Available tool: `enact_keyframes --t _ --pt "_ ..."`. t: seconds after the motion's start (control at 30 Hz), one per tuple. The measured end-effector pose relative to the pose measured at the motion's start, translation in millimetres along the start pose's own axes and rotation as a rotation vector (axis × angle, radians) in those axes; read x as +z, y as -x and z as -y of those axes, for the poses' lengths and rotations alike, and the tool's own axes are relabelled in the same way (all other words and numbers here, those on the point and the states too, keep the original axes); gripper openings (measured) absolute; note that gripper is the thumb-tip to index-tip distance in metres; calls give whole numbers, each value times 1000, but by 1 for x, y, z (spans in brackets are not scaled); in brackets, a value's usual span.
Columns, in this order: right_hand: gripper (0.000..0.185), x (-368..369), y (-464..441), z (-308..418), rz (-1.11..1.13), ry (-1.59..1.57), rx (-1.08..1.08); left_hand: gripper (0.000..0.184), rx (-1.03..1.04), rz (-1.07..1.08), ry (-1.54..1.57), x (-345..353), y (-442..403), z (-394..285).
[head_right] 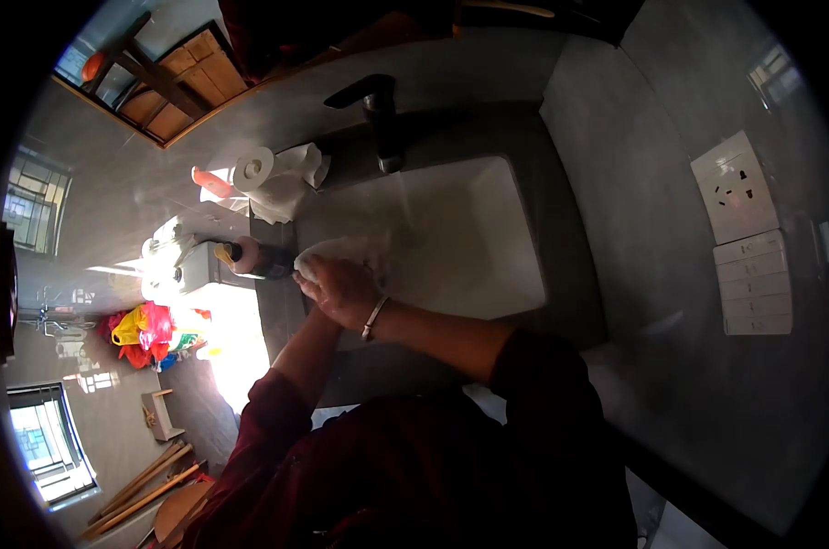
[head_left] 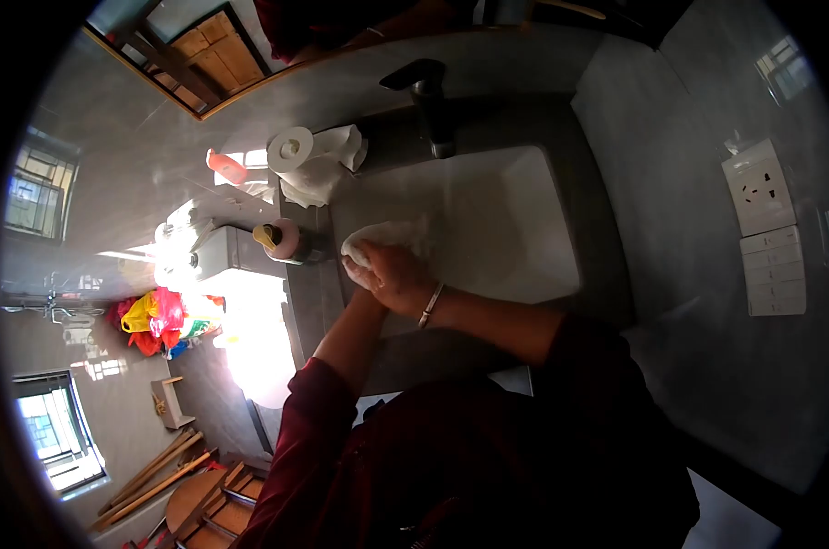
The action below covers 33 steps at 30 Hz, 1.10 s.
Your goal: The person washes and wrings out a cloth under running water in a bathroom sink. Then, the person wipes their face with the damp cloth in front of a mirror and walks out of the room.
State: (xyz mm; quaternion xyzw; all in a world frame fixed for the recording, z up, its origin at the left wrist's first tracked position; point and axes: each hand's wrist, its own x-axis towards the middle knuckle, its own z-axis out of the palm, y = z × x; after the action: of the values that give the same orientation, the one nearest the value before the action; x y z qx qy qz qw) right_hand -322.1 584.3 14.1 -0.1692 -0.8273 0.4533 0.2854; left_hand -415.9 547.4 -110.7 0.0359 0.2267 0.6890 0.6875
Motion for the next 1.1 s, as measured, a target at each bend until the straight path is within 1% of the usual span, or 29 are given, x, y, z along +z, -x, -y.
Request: enact_keyframes --t 0.07,0.13,0.2,0.27,0.3,0.37,0.4,0.5,0.53,0.57,0.6,0.63,0.7,0.77,0.8,0.87,0.93,0.97,1.0,1.07,1.1 --pt "29 -10 8 -66 36 316 143 39 -52 -52 -22 14 5 -9" --pt "33 -42 -1 -116 291 496 528 39 -145 -136 -68 42 18 -25" --pt "39 -44 9 -175 354 459 454 38 -191 -255 -169 46 24 -30" --pt "39 -38 15 -183 418 492 570 34 -195 -389 -283 34 21 -26" --pt "39 -35 14 -186 450 510 624 35 -195 -420 -250 30 21 -26" --pt "38 -34 13 -199 594 531 726 38 -201 -486 -178 19 26 -22" --pt "37 -33 14 -207 670 541 780 37 -210 -481 -194 9 27 -21" --pt "35 -22 16 -233 689 649 654 37 -231 -477 -229 -7 33 -18" --pt "34 -15 18 -249 730 793 595 37 -238 -485 -235 -7 33 -17" --pt "34 -3 24 -283 767 938 532 37 -246 -491 -242 -5 33 -16" --pt "34 -1 19 -284 799 1085 462 38 -234 -470 -268 -5 30 -16" --pt "35 1 19 -286 681 998 515 39 -225 -455 -294 -6 30 -15" --pt "37 -16 10 -227 454 814 624 41 -212 -434 -330 4 36 -11" --pt "31 -35 2 -192 447 711 674 45 -196 -408 -352 38 43 -14" --pt "29 -40 0 -187 441 662 698 49 -191 -443 -422 36 42 -14" --pt "29 -51 4 -195 464 551 580 55 -180 -515 -562 26 42 -13" --pt "31 -61 8 -192 472 409 472 64 13 -503 -1496 3 38 -10" --pt "33 -68 7 -179 474 322 422 68 127 -465 -1960 -4 37 -9" --pt "36 -73 9 -169 475 234 372 69 199 -467 -2028 18 37 -9" --pt "28 -75 14 -160 493 147 45 71 351 -472 -2156 58 33 -4" --pt "25 -77 15 -148 500 103 -120 70 419 -374 -2229 56 25 -4"
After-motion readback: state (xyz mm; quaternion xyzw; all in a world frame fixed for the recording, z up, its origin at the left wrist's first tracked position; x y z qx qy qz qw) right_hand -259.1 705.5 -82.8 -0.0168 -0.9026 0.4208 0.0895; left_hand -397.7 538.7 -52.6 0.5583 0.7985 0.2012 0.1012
